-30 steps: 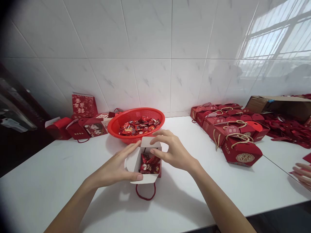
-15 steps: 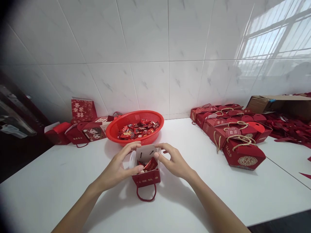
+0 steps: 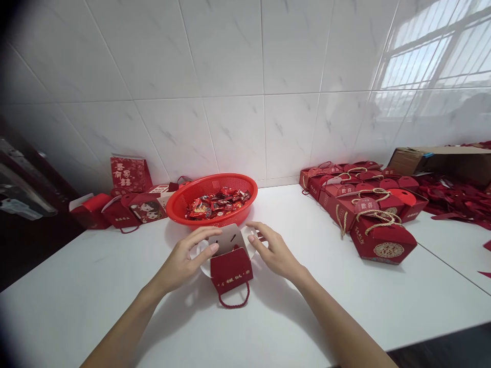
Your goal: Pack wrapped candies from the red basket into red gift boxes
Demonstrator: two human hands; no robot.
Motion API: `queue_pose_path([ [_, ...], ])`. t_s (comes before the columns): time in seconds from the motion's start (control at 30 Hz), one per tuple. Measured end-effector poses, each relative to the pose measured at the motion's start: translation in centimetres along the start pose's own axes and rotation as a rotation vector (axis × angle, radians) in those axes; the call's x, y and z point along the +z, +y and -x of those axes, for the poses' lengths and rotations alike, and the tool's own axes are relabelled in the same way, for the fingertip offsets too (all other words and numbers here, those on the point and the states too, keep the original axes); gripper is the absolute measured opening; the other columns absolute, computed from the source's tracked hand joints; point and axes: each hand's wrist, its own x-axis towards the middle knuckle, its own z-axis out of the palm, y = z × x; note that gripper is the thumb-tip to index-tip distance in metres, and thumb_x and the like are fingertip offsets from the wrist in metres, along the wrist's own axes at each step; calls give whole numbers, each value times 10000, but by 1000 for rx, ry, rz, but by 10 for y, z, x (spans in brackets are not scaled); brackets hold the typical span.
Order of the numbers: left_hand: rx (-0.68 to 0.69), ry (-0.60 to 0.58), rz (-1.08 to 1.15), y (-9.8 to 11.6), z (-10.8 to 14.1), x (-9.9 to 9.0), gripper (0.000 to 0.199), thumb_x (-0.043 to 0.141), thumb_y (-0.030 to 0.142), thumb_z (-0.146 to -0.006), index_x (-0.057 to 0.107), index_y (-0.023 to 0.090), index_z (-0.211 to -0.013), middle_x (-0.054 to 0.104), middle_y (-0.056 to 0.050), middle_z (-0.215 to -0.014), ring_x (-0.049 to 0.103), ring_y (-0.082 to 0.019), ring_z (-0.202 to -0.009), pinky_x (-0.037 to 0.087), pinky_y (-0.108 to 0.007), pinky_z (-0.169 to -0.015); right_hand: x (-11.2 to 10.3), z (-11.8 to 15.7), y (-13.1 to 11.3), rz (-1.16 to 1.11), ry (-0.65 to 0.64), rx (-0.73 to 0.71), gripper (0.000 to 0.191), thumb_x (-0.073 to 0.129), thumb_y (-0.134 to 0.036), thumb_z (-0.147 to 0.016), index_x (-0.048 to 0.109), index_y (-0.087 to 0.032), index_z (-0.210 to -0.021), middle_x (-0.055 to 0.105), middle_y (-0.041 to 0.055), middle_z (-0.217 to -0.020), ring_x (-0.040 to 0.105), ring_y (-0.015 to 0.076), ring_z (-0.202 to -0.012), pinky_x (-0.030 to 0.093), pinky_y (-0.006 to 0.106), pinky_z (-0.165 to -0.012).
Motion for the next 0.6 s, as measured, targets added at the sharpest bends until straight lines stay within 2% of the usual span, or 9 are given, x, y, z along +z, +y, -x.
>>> queue_pose_path([
  [0.23,-42,23,-24,4,0,-1,435,590,508,-879,664,239,-1212,659,-75,-1245,608,-267,-1176,510,-405,-992,0,-2,-5,-70,-5,7,406,411,-500,-987,598,-252,-1248,661,76,-1240,632,229,-1057,525,405,-919],
  [0.43,-62,44,-47,2,1,-1,478,576,482,-879,630,214,-1271,644,-87,-1274,603,-266,-1174,493,-406,-1008,3,2,-7,-18,-83,-41,559,633,-502,-876,473,-281,-1365,586,69,-1357,561,247,-1206,479,420,-1009],
  [0.6,-40,25,-8,1,1,-1,536,570,404,-877,532,218,-1378,643,-86,-1304,584,-267,-1213,484,-414,-1018,8,1,1,49,-41,-30,547,599,-456,-902,425,-269,-1386,546,91,-1403,538,263,-1238,495,427,-971],
])
